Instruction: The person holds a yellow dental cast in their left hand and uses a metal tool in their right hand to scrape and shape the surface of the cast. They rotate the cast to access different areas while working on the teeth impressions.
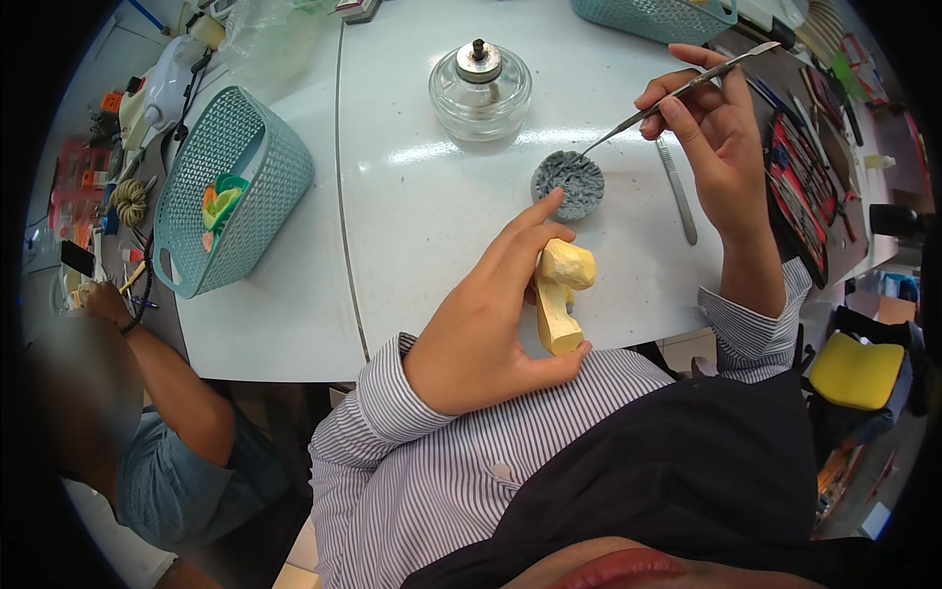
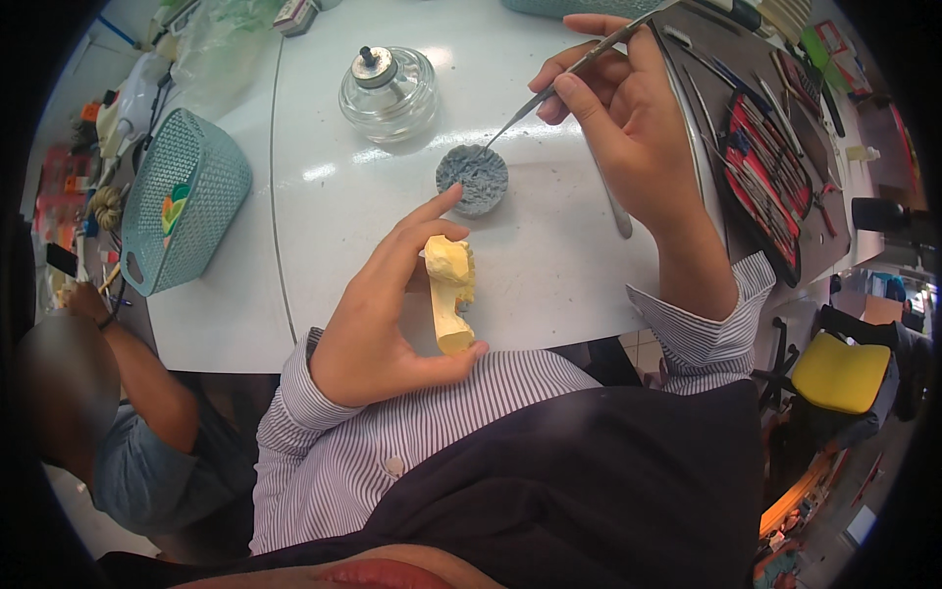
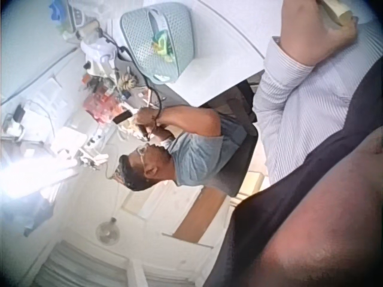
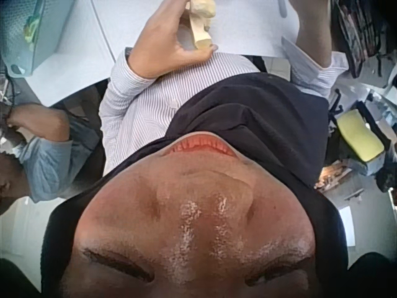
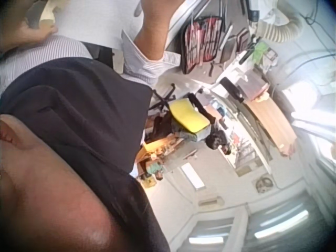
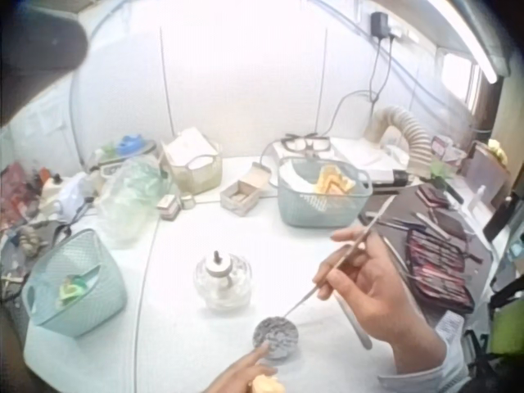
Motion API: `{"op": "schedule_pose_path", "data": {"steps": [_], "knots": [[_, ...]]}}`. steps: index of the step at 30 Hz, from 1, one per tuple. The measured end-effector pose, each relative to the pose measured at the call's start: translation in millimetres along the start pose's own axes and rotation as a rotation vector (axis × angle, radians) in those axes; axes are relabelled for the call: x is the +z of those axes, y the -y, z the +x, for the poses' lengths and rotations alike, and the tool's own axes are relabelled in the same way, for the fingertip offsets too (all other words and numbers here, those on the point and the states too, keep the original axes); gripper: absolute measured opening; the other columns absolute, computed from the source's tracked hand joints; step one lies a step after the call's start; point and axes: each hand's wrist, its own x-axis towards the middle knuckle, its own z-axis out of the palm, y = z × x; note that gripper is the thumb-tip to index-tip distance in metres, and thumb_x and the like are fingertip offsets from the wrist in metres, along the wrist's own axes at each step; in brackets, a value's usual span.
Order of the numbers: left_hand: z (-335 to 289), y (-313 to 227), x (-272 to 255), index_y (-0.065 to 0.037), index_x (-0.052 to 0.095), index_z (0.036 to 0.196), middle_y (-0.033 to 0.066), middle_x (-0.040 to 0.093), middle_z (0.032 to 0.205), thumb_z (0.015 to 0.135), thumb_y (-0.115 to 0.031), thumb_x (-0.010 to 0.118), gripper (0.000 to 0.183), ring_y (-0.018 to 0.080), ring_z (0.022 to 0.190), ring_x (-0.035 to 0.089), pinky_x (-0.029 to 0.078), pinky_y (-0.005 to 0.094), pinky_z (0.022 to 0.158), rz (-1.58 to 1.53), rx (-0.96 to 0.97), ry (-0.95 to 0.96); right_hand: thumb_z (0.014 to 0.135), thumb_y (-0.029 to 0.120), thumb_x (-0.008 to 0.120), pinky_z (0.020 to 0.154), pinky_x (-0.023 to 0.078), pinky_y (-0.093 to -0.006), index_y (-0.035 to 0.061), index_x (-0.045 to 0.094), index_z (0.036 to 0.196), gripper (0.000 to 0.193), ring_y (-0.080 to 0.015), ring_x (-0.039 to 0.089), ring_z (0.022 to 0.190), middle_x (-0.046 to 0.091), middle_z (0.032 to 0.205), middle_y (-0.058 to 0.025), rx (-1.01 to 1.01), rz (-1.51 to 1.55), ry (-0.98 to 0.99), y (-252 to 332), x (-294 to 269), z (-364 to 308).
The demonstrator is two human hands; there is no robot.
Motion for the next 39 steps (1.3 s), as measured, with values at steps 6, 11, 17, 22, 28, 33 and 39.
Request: {"op": "schedule_pose_path", "data": {"steps": [6,11,17,22,28,33,39], "knots": [[0,1,0,-0.003,0.035,0.119,0.0168,0.031,0.132,0.056,-0.023,0.076,0.077,0.0315,0.115,0.040,0.037,0.0377,0.094,0.007,0.002,-0.001,0.086,0.006,0.049,0.068,0.047,-0.0249,-0.0017,0.035,0.116,0.034,-0.0119,0.055,0.071,0.057,0.088,-0.0129,-0.018,-0.016,-0.004,-8,-4,-1],[1,2,-5,0.000,0.029,0.122,0.0197,0.024,0.133,0.063,-0.028,0.071,0.077,0.0345,0.110,0.044,0.044,0.0379,0.087,0.111,0.056,0.057,0.085,0.006,0.049,0.068,0.047,-0.0251,-0.0012,0.035,0.114,0.032,-0.0131,0.056,0.072,0.057,0.088,-0.0137,0.008,-0.022,-0.004,-8,-5,0],[-1,4,-1,-0.003,0.035,0.120,0.0172,0.032,0.131,0.056,-0.024,0.076,0.079,0.0324,0.116,0.040,0.036,0.0385,0.095,0.002,0.017,-0.020,0.085,0.005,0.048,0.069,0.049,-0.0252,-0.0005,0.037,0.111,0.029,-0.0156,0.059,0.075,0.059,0.088,-0.0158,0.059,-0.002,-0.017,-11,-5,1],[-1,4,-1,-0.002,0.033,0.122,0.0172,0.034,0.129,0.056,-0.023,0.076,0.081,0.0309,0.114,0.041,0.036,0.0378,0.095,-0.026,0.009,-0.015,0.085,0.007,0.049,0.070,0.049,-0.0256,-0.0006,0.037,0.110,0.028,-0.0151,0.059,0.076,0.059,0.088,-0.0159,0.095,0.014,-0.023,-14,-7,0],[-1,4,-2,-0.001,0.032,0.124,0.0172,0.035,0.129,0.058,-0.020,0.075,0.081,0.0285,0.112,0.043,0.037,0.0366,0.094,-0.077,0.032,-0.023,0.085,0.009,0.050,0.073,0.048,-0.0285,-0.0012,0.037,0.109,0.029,-0.0159,0.059,0.077,0.058,0.090,-0.0154,0.206,0.196,-0.043,-17,-10,1],[-3,6,-7,-0.002,0.026,0.126,0.0165,0.037,0.123,0.061,-0.024,0.073,0.084,0.0261,0.101,0.051,0.045,0.0336,0.086,-0.170,0.065,-0.018,0.086,0.008,0.049,0.077,0.047,-0.0297,0.0006,0.039,0.104,0.022,-0.0179,0.059,0.080,0.057,0.094,-0.0164,0.184,0.363,-0.167,-4,-7,4],[-16,10,-14,0.000,0.029,0.125,0.0154,0.039,0.122,0.059,-0.008,0.073,0.080,0.0199,0.103,0.048,0.041,0.0335,0.090,-0.442,0.090,-0.163,0.086,0.004,0.046,0.081,0.047,-0.0317,0.0015,0.039,0.099,0.015,-0.0200,0.059,0.083,0.056,0.096,-0.0163,-0.112,0.366,-0.227,23,17,32]]}}
